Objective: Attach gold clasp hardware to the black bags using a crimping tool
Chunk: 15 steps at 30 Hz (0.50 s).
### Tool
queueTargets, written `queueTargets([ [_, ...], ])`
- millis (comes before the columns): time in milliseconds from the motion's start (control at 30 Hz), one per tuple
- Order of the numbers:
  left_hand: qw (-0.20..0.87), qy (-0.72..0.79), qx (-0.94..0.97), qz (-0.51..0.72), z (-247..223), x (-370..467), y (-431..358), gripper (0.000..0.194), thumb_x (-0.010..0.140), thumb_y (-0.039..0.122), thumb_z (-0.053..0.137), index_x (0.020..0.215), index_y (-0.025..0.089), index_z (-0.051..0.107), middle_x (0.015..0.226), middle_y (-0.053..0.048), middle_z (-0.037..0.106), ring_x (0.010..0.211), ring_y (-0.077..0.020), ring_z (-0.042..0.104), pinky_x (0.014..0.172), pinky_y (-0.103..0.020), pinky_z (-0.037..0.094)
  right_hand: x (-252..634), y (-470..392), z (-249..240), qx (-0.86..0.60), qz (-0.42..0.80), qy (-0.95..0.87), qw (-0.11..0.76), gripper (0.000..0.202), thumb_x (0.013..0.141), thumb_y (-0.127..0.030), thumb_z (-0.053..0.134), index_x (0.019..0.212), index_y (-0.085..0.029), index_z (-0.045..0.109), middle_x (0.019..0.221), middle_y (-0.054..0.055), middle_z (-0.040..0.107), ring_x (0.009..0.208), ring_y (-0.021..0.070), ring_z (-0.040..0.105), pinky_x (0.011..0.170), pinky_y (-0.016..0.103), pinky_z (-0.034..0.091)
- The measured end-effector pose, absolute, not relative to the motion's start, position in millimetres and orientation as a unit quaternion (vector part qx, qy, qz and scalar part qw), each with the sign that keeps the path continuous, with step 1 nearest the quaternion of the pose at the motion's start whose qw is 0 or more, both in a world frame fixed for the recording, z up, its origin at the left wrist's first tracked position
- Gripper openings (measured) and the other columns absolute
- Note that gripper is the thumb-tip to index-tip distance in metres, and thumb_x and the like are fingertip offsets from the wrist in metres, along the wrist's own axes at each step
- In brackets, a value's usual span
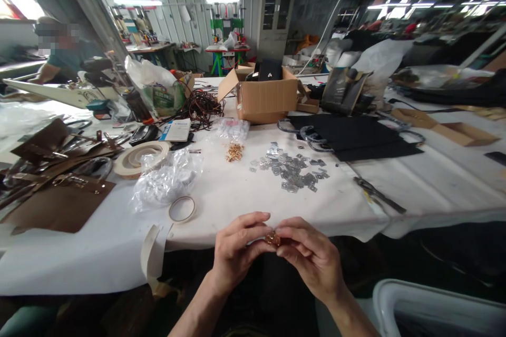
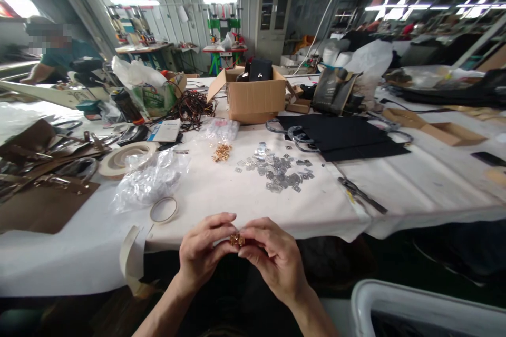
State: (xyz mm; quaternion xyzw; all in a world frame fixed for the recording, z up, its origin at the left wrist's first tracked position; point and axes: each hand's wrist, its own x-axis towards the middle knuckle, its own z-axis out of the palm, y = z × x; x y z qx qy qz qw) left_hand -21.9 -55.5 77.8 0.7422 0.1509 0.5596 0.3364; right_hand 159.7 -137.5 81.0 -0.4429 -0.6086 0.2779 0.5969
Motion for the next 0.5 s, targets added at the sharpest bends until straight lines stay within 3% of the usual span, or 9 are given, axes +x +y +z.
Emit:
queueTargets([
  [233, 0.407, 0.156, 0.735, 0.520, 83.8, -22.6, -58.0, 0.025, 0.082, 0.019, 0.085, 0.106, 0.022, 0.080, 0.103, -0.007, 0.080, 0.092, -0.0184, 0.078, 0.083, -0.025, 0.066, 162.6, -138.5, 76.6, -0.442, 0.239, -0.643, 0.579, 0.031, 0.093, -0.009, 0.072, 0.117, -0.029, 0.074, 0.106, 0.005, 0.073, 0.094, 0.0178, 0.074, 0.080, 0.026, 0.064],
  [500, 0.320, 0.153, 0.769, 0.532, 79.7, -22.5, -53.7, 0.023, 0.088, 0.021, 0.080, 0.111, 0.023, 0.078, 0.105, -0.007, 0.080, 0.092, -0.0175, 0.080, 0.084, -0.021, 0.065, 155.8, -138.3, 76.1, -0.445, 0.259, -0.600, 0.612, 0.026, 0.097, -0.013, 0.068, 0.115, -0.029, 0.077, 0.101, 0.005, 0.074, 0.082, 0.0144, 0.073, 0.072, 0.022, 0.060],
])
